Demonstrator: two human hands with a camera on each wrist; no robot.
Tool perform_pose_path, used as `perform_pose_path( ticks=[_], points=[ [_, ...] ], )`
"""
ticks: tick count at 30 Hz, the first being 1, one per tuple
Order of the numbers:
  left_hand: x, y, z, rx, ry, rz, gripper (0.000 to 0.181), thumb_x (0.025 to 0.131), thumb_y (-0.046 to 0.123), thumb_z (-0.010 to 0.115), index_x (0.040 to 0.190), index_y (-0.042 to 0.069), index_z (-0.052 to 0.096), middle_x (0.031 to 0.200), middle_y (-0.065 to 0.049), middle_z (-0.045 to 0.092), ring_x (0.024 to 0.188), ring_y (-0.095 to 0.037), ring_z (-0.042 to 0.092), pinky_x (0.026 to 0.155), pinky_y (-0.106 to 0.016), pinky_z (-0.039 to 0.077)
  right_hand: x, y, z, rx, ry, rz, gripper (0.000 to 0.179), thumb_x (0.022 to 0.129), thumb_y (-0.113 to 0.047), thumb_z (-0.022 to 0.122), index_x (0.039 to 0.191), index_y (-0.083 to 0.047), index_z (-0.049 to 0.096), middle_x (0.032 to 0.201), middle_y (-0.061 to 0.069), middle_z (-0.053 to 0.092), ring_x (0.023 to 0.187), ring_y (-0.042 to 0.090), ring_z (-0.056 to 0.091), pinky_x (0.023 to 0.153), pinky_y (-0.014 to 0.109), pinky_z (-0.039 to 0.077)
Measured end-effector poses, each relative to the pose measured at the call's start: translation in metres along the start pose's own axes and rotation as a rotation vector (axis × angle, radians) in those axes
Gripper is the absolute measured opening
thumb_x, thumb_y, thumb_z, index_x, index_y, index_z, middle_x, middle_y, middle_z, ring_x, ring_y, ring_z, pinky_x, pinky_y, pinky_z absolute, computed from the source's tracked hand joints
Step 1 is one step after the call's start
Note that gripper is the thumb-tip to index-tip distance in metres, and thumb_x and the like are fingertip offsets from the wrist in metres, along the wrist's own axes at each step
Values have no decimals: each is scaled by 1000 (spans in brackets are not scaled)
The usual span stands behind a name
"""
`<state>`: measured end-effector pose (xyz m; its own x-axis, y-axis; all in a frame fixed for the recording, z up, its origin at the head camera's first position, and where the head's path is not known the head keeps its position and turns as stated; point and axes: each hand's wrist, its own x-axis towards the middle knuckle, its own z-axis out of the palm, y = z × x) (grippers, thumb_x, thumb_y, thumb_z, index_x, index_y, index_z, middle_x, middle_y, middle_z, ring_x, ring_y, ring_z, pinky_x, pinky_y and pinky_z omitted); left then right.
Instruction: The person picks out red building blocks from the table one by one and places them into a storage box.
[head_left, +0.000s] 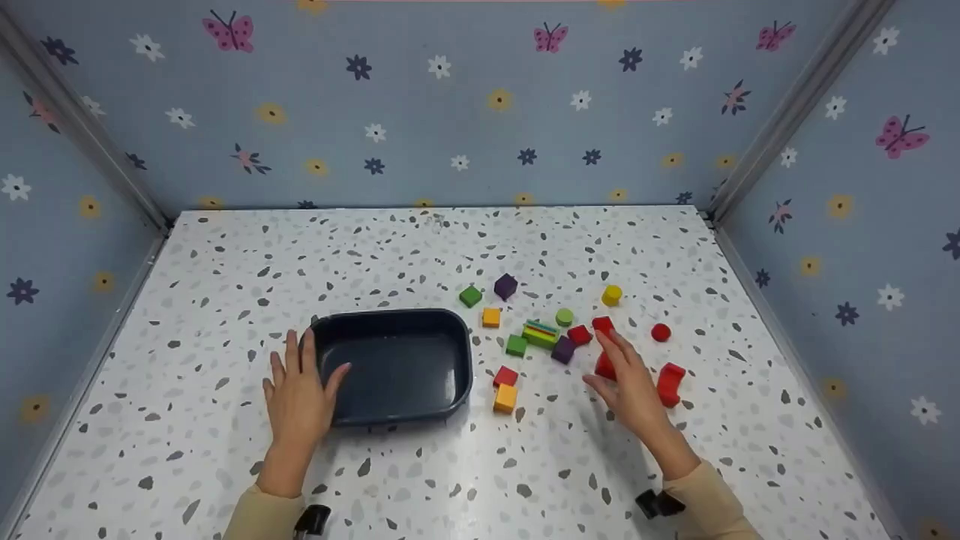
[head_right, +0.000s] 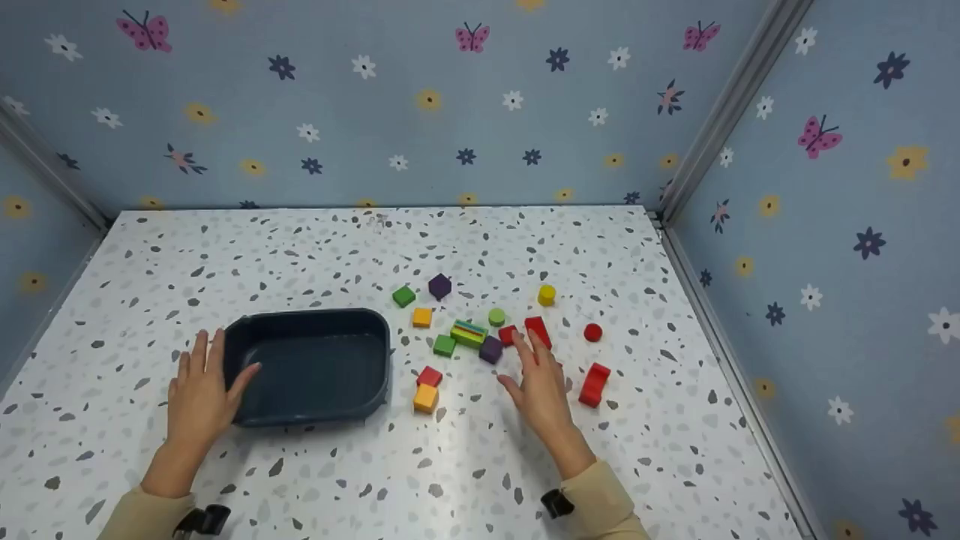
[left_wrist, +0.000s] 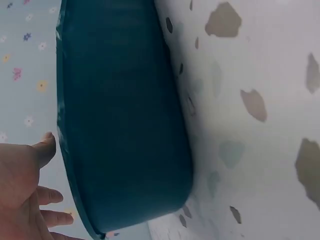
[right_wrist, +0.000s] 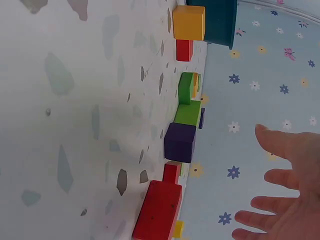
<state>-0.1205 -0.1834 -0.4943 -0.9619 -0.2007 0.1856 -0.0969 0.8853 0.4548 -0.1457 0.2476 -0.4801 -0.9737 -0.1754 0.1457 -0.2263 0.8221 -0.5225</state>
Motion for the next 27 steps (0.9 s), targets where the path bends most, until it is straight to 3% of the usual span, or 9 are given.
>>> perform_pose_path(
  ticks=[9, 16, 21, 27],
  points=[
    [3, -13, 7, -19, 47, -109, 72, 86, 36, 54, 135, -6, 23, 132, -31, 27, 108, -49, 36, 74, -59, 33, 6, 4, 8, 20, -2, 18, 68, 78, -17, 67, 136, -19, 32, 137, 10, 31, 121, 30, 35, 93, 46, 33],
    [6, -18, 11, -56, 22, -174, 71, 86, 32, 55, 133, -10, 24, 116, -34, 37, 95, -49, 45, 66, -55, 39, 8, 12, 10, 20, -47, 99, 71, 78, -16, 67, 138, -16, 29, 138, 14, 29, 122, 33, 32, 93, 50, 30],
    [8, -18, 12, -61, 23, -192, 65, 87, 27, 54, 131, -13, 26, 109, -35, 40, 87, -49, 49, 62, -55, 40, 10, 18, 11, 12, -85, 154, 72, 78, -17, 67, 138, -14, 28, 138, 14, 28, 123, 33, 30, 93, 52, 29],
    [6, -19, 14, -70, 35, -190, 46, 88, 14, 49, 121, -16, 36, 100, -35, 45, 78, -50, 52, 60, -55, 41, 10, 27, 12, -18, -128, 208, 71, 79, -21, 66, 138, -14, 27, 138, 15, 27, 122, 34, 29, 93, 53, 28]
  ],
)
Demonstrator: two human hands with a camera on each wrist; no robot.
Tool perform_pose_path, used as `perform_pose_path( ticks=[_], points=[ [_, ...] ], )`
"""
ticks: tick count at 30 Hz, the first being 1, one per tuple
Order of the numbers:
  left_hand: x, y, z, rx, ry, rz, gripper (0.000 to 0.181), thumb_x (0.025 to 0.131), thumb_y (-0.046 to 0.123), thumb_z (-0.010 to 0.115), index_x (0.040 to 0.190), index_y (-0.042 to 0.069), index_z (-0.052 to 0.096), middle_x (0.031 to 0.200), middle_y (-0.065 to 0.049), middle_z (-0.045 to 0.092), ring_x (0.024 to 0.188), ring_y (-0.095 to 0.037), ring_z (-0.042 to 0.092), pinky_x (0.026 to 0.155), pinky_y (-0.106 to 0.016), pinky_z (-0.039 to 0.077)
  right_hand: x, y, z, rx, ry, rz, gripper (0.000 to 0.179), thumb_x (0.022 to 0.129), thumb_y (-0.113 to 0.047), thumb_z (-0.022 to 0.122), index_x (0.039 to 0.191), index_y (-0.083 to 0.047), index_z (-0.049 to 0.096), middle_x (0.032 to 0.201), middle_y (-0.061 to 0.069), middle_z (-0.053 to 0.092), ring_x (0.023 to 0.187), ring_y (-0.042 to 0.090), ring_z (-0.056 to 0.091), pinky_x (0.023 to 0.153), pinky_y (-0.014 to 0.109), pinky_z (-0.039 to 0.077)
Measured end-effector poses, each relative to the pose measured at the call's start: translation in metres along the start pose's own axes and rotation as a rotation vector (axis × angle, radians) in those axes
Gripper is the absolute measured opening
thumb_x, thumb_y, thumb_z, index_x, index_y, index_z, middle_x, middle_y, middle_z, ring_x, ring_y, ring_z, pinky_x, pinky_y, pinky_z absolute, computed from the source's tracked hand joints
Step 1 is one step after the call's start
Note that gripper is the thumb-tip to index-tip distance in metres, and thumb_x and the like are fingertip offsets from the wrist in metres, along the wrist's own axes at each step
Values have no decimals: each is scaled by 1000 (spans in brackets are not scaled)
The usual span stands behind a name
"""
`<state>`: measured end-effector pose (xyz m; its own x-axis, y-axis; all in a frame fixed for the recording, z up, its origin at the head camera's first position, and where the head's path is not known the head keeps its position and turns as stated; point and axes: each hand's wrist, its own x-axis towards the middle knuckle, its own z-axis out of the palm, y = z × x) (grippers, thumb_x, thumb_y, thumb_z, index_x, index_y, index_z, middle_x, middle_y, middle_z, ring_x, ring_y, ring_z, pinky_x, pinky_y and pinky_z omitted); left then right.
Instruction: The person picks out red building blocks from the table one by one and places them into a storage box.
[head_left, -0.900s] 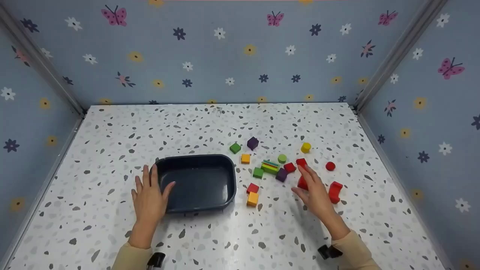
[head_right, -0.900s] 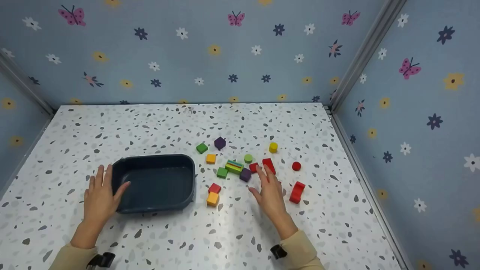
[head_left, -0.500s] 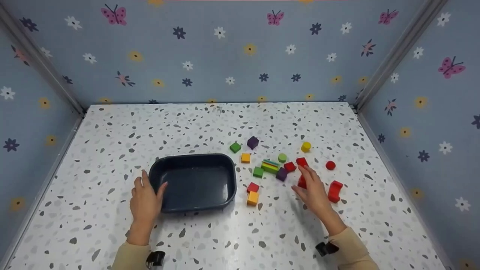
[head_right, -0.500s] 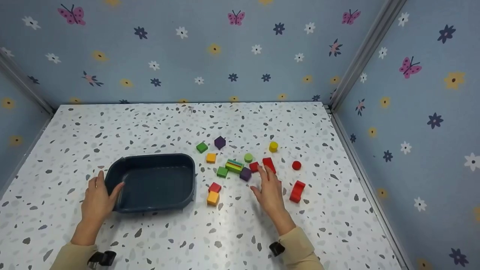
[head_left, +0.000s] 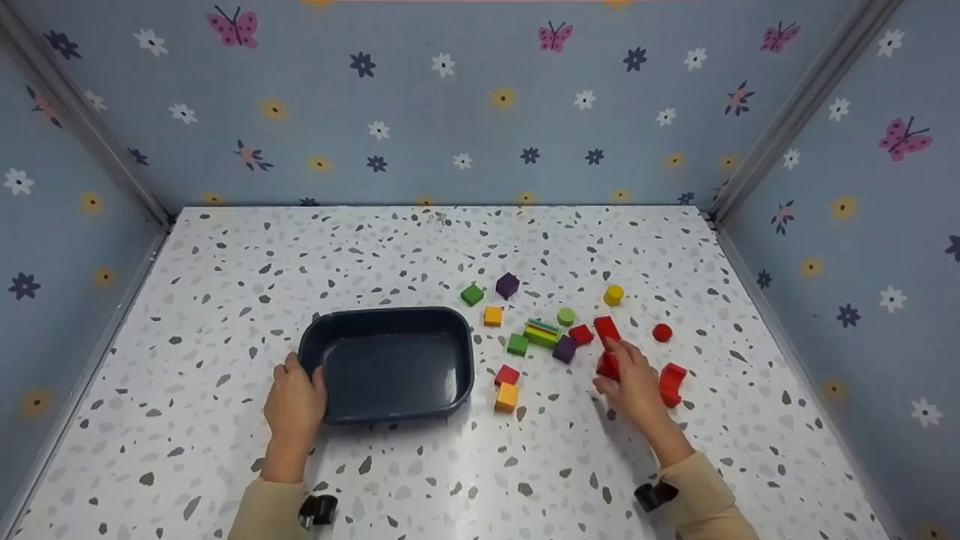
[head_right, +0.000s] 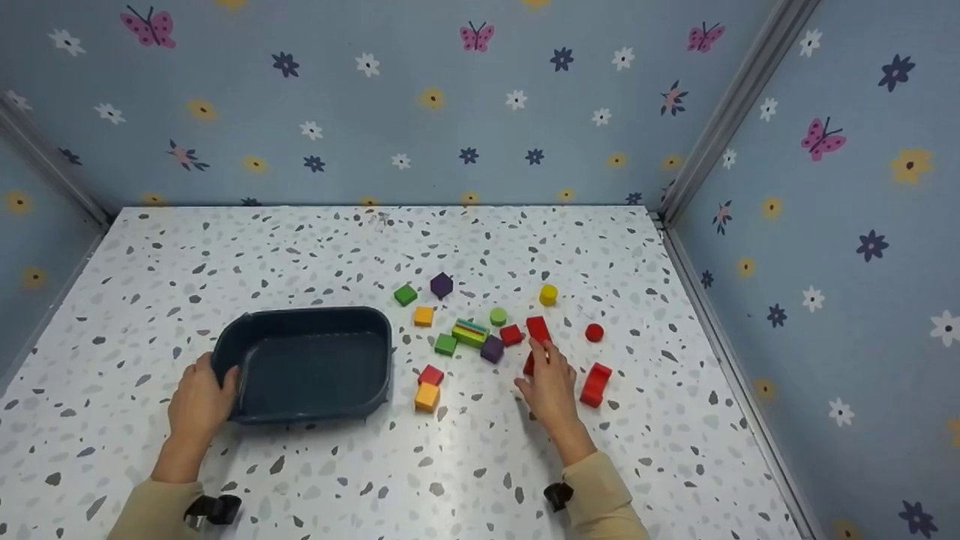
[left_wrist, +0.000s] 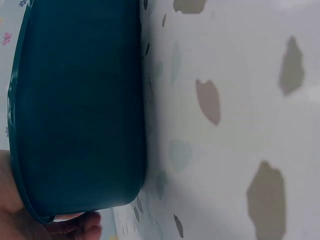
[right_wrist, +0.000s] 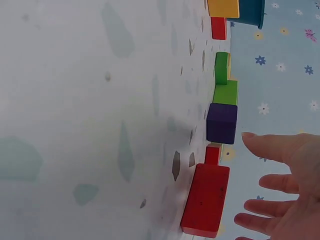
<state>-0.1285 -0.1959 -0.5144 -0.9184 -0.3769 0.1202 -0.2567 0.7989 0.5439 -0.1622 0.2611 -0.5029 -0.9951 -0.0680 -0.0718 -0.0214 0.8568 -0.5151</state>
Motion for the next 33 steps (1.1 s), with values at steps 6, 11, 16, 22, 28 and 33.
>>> perform_pose_path(
  ticks=[6, 11, 16, 22, 28, 33],
  points=[
    [-2, 0, 1, 1, 62, -5, 30, 87, 4, 43, 110, -14, 46, 93, -35, 50, 72, -51, 53, 58, -56, 40, 1, 5, 1, 28, -30, 44, 70, 80, -21, 65, 138, -18, 27, 138, 12, 28, 122, 32, 29, 92, 52, 30],
    [-1, 1, 2, 2, 101, -13, 26, 85, 2, 43, 106, -13, 50, 88, -34, 53, 69, -52, 52, 57, -57, 40, 3, 10, 2, 18, -40, 62, 68, 80, -22, 65, 137, -17, 29, 133, 13, 32, 118, 32, 33, 91, 51, 32],
    [1, 0, 4, -11, 120, -29, 24, 83, 1, 44, 102, -11, 51, 83, -34, 56, 68, -51, 54, 54, -57, 39, 5, 15, 3, -8, -39, 70, 63, 81, -21, 64, 135, -13, 32, 130, 16, 35, 113, 33, 37, 90, 49, 34],
    [2, -1, 6, -14, 106, -60, 22, 82, 2, 45, 101, -9, 51, 80, -34, 57, 64, -49, 55, 49, -55, 39, 7, 19, 3, -43, -46, 87, 58, 83, -18, 62, 133, -9, 35, 126, 18, 38, 111, 33, 40, 90, 49, 35],
    [3, 0, 6, -11, 97, -92, 23, 80, 2, 45, 100, -7, 50, 76, -34, 56, 62, -49, 54, 47, -54, 38, 7, 22, 3, -54, -29, 70, 52, 83, -14, 61, 130, -6, 39, 122, 18, 42, 110, 33, 41, 90, 48, 35],
    [3, 2, 5, -7, 68, -119, 22, 79, 3, 45, 100, -6, 48, 78, -34, 56, 65, -50, 55, 48, -54, 38, 9, 22, 1, -47, -29, 68, 48, 84, -13, 59, 127, -5, 42, 117, 18, 45, 106, 31, 43, 89, 47, 36]
  ],
)
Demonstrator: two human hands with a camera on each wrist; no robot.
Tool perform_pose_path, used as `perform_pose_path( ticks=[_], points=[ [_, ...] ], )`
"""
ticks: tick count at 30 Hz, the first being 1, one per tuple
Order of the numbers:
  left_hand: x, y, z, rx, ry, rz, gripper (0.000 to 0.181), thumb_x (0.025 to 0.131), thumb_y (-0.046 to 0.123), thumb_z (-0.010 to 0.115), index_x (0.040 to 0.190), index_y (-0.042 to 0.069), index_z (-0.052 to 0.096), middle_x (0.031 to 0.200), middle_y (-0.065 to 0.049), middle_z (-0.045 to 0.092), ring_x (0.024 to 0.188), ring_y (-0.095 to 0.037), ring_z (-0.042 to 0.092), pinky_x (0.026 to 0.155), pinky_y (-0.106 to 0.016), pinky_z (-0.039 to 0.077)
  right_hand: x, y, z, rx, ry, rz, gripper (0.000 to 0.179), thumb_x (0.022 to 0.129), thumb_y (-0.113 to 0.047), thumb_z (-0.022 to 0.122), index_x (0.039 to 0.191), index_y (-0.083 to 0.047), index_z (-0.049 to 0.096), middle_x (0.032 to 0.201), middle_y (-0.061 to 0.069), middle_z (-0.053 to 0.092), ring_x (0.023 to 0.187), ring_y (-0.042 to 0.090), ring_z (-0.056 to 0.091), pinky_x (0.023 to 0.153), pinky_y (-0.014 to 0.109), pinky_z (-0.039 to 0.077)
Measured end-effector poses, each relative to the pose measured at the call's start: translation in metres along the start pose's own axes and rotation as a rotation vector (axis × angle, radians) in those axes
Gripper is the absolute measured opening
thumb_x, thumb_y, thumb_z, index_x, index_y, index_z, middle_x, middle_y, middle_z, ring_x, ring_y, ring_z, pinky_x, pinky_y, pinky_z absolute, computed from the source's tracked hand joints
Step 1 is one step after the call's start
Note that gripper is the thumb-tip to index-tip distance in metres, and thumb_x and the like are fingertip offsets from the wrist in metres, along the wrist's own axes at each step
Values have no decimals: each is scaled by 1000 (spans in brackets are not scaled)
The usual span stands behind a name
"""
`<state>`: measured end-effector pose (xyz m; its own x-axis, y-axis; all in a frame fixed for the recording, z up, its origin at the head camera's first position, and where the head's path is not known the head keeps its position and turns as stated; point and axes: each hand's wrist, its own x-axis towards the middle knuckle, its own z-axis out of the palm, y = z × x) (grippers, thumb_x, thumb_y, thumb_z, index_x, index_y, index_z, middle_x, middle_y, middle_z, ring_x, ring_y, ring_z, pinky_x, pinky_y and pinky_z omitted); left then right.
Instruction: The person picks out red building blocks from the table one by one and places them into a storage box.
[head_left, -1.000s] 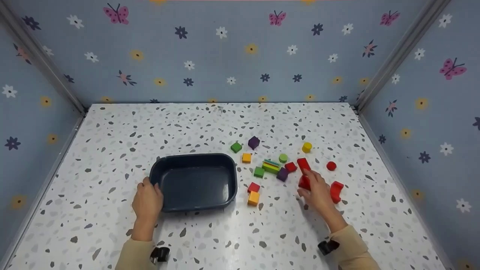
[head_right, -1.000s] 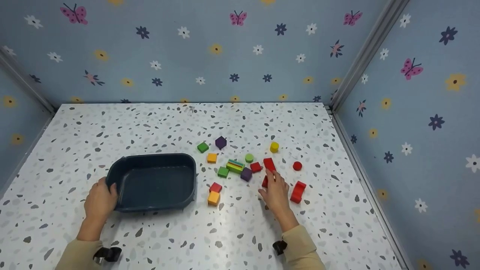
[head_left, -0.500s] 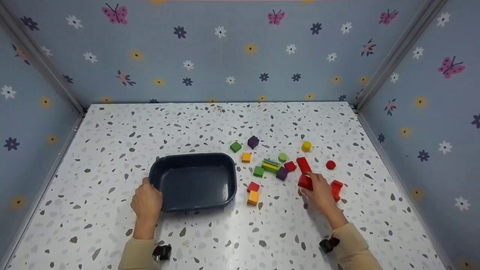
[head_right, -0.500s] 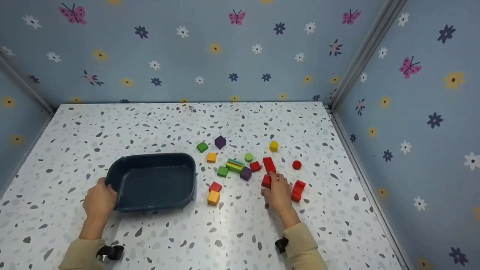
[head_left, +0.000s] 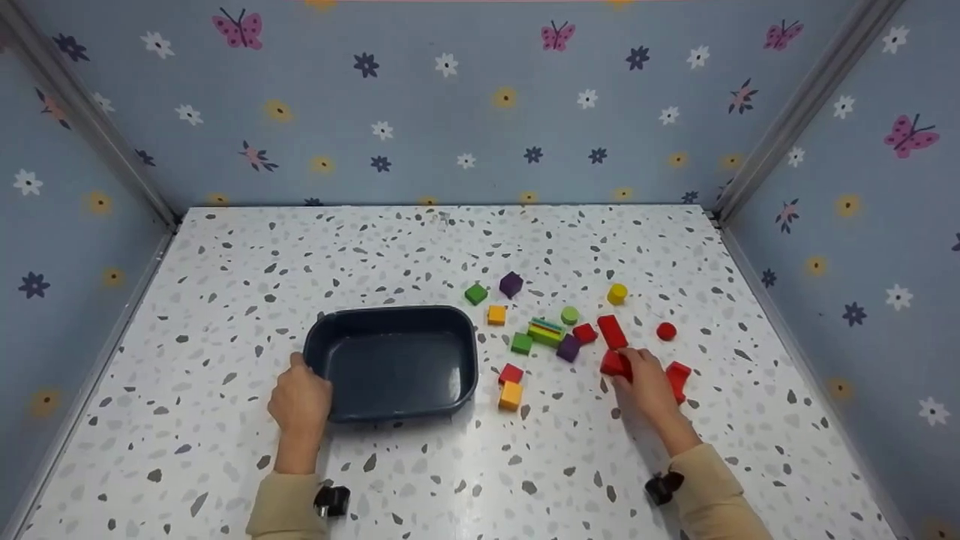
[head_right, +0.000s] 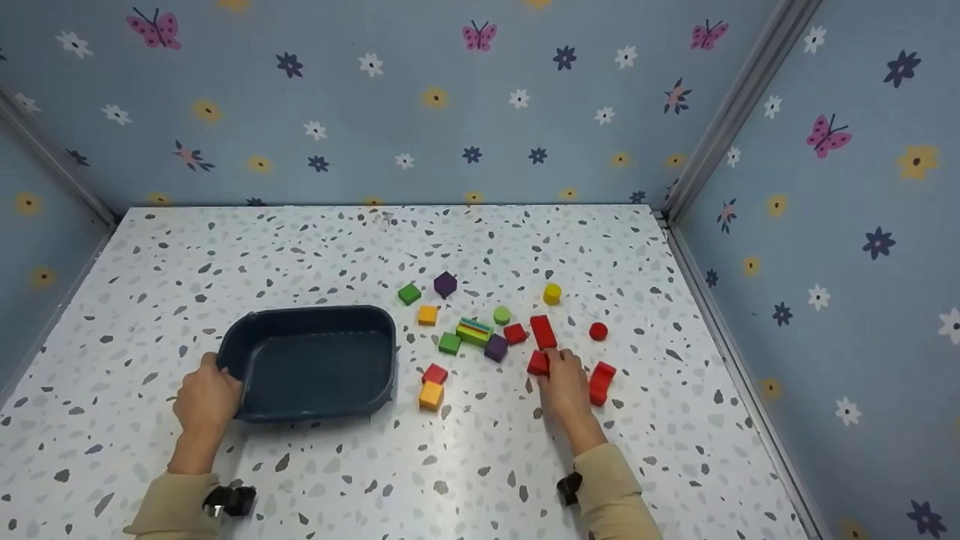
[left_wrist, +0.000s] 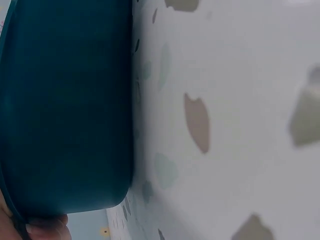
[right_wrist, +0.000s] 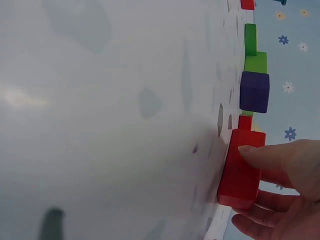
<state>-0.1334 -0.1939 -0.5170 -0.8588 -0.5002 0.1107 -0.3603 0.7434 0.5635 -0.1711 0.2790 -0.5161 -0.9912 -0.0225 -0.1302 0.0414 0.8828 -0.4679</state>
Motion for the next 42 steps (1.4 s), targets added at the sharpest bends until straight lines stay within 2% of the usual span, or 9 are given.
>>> perform_pose_path(
  ticks=[5, 13, 22, 28, 32, 40, 42],
  points=[
    [1, 1, -1, -2, -22, -10, 23, 76, 2, 47, 98, -6, 46, 79, -34, 56, 66, -50, 55, 49, -54, 38, 3, 1, -2, -12, -5, -15, 44, 83, -10, 60, 124, -5, 46, 112, 18, 49, 102, 31, 45, 87, 46, 37],
    [1, 0, 2, -13, -5, -18, 20, 77, 3, 49, 95, -4, 46, 79, -33, 56, 66, -50, 54, 50, -54, 38, 5, 2, -3, -26, -13, -39, 45, 82, -10, 62, 123, -3, 46, 110, 17, 50, 99, 30, 47, 86, 46, 38],
    [1, -1, 3, -17, 6, -7, 22, 74, 1, 50, 96, -4, 46, 77, -33, 56, 64, -49, 55, 49, -54, 38, 1, -8, -7, -31, -2, -73, 45, 82, -13, 62, 123, -3, 46, 108, 17, 52, 94, 29, 49, 83, 44, 41],
    [1, -3, 4, -16, 14, 9, 22, 73, -2, 46, 95, -5, 47, 73, -33, 56, 62, -49, 54, 47, -54, 38, -6, -20, -8, -22, 53, -163, 42, 80, -10, 65, 118, -1, 50, 106, 18, 53, 92, 30, 50, 82, 44, 41],
    [1, -3, 4, -15, 8, -4, 25, 73, -1, 47, 98, -4, 46, 76, -33, 56, 64, -50, 54, 49, -55, 38, -10, -32, -7, -6, 58, -183, 42, 80, -10, 65, 118, -1, 50, 110, 17, 54, 98, 29, 50, 86, 45, 39],
    [1, -3, 3, -17, -13, -26, 26, 72, 1, 48, 98, -3, 46, 78, -33, 56, 66, -50, 54, 49, -54, 37, -20, -61, -8, -7, 33, -172, 42, 78, -14, 67, 116, -6, 53, 107, 11, 55, 92, 24, 51, 81, 42, 43],
    [1, -2, 2, -20, -12, -25, 26, 73, 1, 48, 98, -3, 46, 78, -33, 56, 66, -50, 54, 49, -54, 37, -23, -69, -7, -1, 36, -197, 41, 77, -13, 68, 115, -7, 53, 107, 11, 55, 93, 24, 52, 82, 42, 43]
  ],
)
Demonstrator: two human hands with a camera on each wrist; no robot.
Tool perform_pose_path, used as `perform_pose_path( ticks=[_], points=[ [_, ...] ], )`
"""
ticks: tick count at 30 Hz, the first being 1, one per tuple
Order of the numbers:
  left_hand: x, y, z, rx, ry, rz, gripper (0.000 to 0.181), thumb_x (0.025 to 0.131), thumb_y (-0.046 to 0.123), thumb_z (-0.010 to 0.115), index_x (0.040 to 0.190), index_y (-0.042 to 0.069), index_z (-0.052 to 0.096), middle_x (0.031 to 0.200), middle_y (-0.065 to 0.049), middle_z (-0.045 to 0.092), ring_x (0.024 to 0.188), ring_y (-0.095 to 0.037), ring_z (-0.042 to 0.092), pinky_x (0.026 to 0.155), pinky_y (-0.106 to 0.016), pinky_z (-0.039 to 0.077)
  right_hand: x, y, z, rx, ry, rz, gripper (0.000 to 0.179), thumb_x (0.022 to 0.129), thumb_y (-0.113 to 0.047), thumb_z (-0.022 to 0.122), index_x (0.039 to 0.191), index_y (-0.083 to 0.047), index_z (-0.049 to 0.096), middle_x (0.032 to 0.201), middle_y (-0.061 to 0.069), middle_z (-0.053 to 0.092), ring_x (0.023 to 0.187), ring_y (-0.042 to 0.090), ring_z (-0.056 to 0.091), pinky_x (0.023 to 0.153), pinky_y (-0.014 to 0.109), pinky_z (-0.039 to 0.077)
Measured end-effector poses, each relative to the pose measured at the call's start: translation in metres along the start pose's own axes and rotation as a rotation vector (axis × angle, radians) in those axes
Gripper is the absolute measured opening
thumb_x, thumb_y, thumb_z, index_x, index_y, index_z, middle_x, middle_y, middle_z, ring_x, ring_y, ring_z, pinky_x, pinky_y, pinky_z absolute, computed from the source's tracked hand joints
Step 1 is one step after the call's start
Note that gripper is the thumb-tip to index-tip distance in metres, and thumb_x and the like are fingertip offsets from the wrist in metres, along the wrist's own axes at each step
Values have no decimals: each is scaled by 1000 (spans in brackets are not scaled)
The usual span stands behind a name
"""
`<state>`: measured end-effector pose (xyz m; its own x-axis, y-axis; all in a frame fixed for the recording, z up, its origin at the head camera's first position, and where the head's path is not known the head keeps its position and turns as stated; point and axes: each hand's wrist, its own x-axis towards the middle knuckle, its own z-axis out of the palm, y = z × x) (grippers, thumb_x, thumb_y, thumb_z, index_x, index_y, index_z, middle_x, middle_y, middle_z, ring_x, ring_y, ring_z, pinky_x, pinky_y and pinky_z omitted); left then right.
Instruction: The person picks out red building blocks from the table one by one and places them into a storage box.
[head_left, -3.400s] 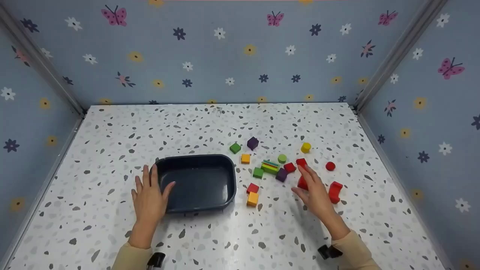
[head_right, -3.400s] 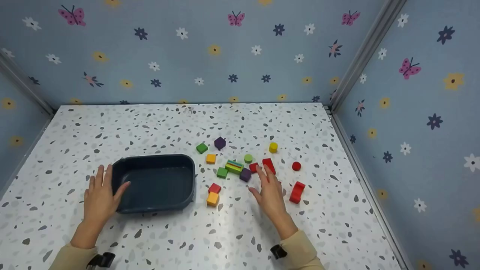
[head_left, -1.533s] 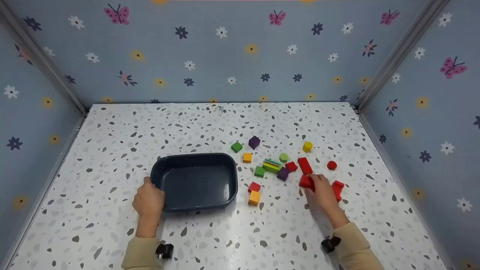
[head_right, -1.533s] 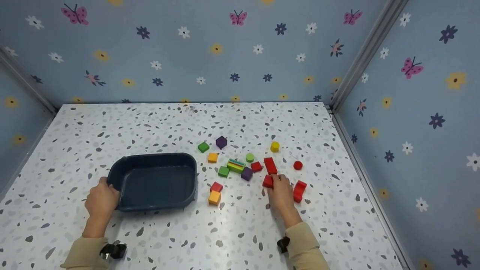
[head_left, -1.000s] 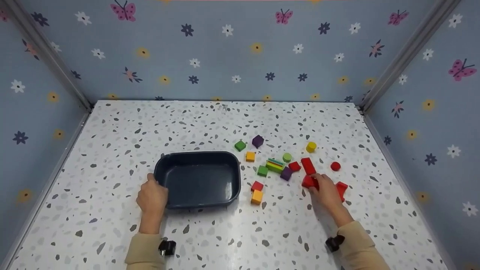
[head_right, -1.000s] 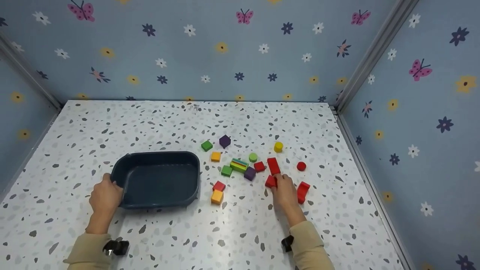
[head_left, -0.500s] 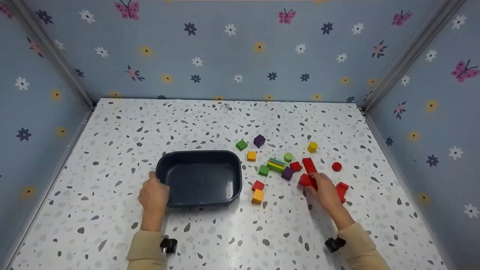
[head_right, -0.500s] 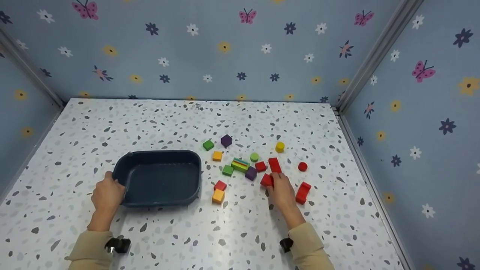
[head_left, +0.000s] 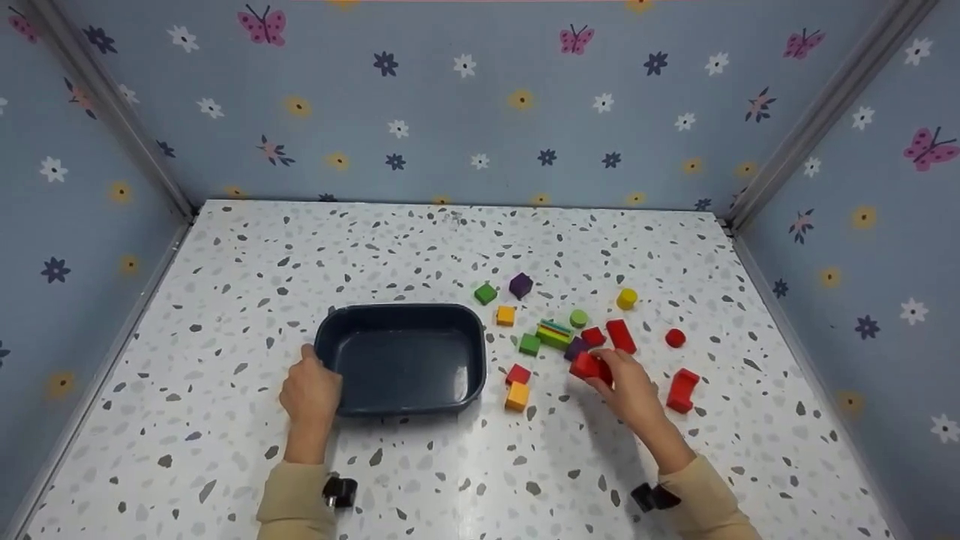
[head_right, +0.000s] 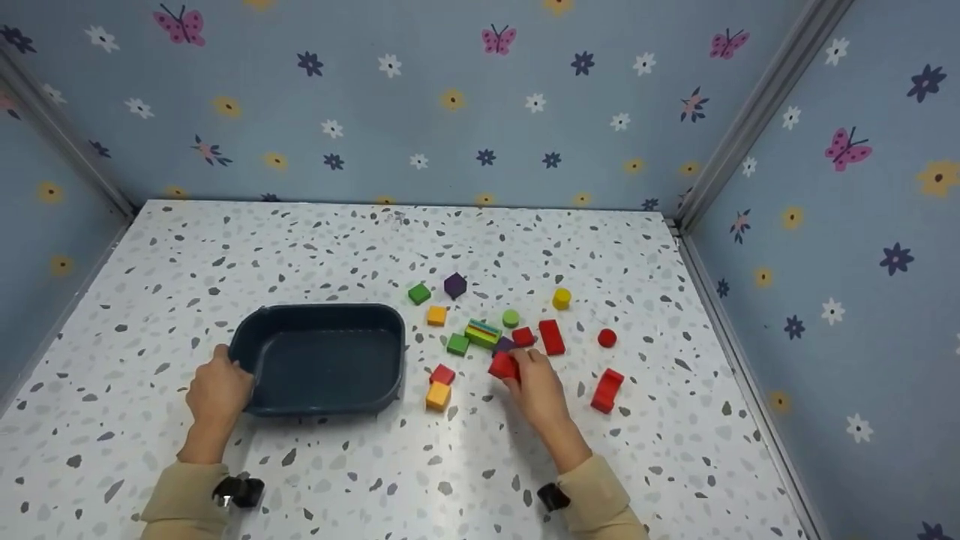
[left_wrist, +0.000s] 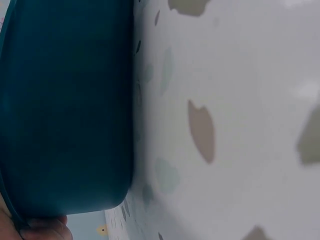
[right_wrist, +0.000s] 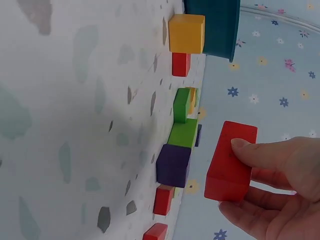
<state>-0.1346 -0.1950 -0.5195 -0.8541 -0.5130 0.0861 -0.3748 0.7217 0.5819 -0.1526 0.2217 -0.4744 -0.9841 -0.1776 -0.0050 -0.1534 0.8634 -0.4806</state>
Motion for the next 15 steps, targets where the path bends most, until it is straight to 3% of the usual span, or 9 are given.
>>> perform_pose_path(
  ticks=[9, 15],
  points=[
    [-1, 0, 2, 5, 32, 6, 26, 71, 1, 51, 97, -3, 47, 76, -33, 56, 65, -50, 54, 51, -55, 38, 0, -32, 7, 56, 60, -153, 38, 74, -11, 70, 110, -8, 57, 104, 7, 58, 92, 19, 54, 81, 35, 45],
    [0, 0, 1, 17, -5, -6, 31, 74, 1, 50, 104, -5, 47, 79, -34, 56, 67, -49, 55, 52, -54, 39, 3, -42, 12, 80, 96, -268, 38, 74, -11, 71, 109, -6, 57, 99, 6, 58, 85, 17, 54, 75, 31, 46]
  ],
)
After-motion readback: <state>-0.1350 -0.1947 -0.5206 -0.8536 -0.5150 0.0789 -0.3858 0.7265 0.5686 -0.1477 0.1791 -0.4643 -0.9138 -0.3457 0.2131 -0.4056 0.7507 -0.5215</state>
